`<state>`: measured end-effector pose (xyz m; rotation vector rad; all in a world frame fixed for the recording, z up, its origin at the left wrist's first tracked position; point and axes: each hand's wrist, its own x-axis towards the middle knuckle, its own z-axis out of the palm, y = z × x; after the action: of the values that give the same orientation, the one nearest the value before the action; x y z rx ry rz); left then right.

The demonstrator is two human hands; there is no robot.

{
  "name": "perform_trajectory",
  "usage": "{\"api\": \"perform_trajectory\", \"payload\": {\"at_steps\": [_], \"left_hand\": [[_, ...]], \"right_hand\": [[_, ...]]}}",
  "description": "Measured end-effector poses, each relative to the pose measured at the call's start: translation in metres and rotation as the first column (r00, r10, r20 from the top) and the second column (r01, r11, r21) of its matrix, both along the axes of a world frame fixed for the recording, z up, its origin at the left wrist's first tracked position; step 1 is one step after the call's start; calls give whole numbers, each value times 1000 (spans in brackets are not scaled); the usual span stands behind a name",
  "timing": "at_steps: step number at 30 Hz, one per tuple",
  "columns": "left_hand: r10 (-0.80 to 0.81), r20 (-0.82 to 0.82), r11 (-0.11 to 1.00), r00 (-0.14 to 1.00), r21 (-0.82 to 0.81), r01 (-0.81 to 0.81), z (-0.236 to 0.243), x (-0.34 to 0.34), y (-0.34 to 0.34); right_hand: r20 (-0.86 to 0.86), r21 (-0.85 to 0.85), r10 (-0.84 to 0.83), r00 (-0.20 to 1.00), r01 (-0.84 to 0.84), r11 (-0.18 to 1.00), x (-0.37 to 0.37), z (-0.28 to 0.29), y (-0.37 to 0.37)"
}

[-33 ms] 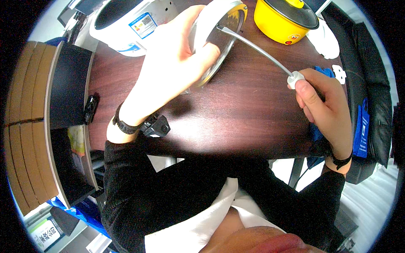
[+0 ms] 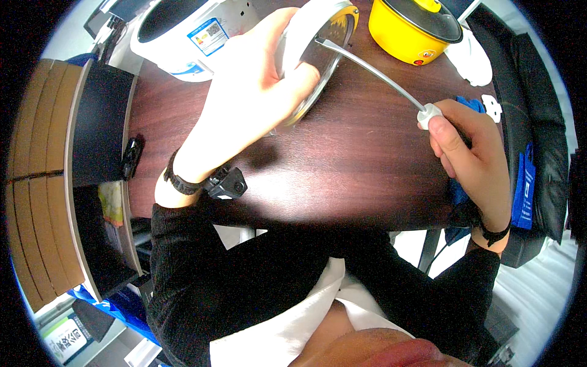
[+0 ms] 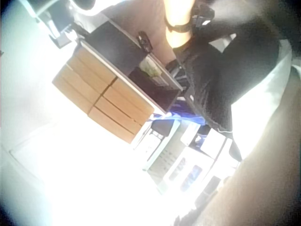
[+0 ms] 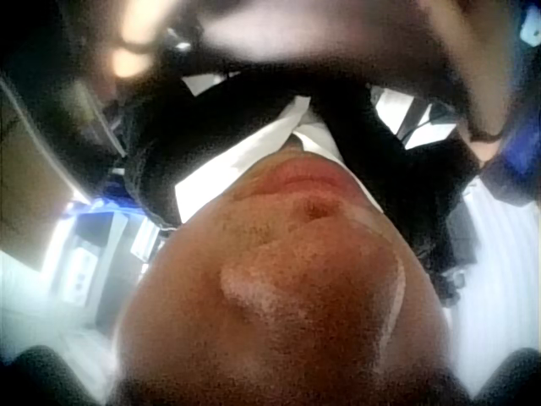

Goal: The person uses a screwdriver to repeatedly pry at the rim of a white circular appliance part, likely a rice cooker lid or inner cover, while holding it with the other hand. The person rotates the part and continues prying along the edge without visibly removing any components.

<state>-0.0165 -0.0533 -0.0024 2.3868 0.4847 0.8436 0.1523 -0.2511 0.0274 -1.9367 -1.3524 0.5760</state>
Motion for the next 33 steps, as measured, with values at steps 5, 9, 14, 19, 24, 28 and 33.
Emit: {"api": "perform_trajectory", "payload": {"at_steps": [5,9,14,19,24,28,33], "left_hand": [[-25,5,1000,1000,-11,25,2,-2,-3],[-62,-27,996,998,-70,60,6,-1,-4],[-110,-30,979,993,-175,103,7,1,-1],[-94,-53,988,994,-126,86,5,4,-1],[-79,63,991,995,114,71,-5,7,3],[-76,109,979,991,196,53,-6,6,2],[-4,-74,997,997,72,10,-1,2,-4]], "right_hand": [[80,-31,-15,997,17,999,2,7,-2],[179,14,11,984,-13,1000,5,4,-3],[233,5,8,972,-10,1000,4,8,0],[263,46,2,965,-14,999,5,2,-1],[300,54,43,953,-62,997,6,-1,3],[63,-38,97,993,-95,995,16,-11,7],[-389,-125,88,917,-147,981,29,-16,9]]}}
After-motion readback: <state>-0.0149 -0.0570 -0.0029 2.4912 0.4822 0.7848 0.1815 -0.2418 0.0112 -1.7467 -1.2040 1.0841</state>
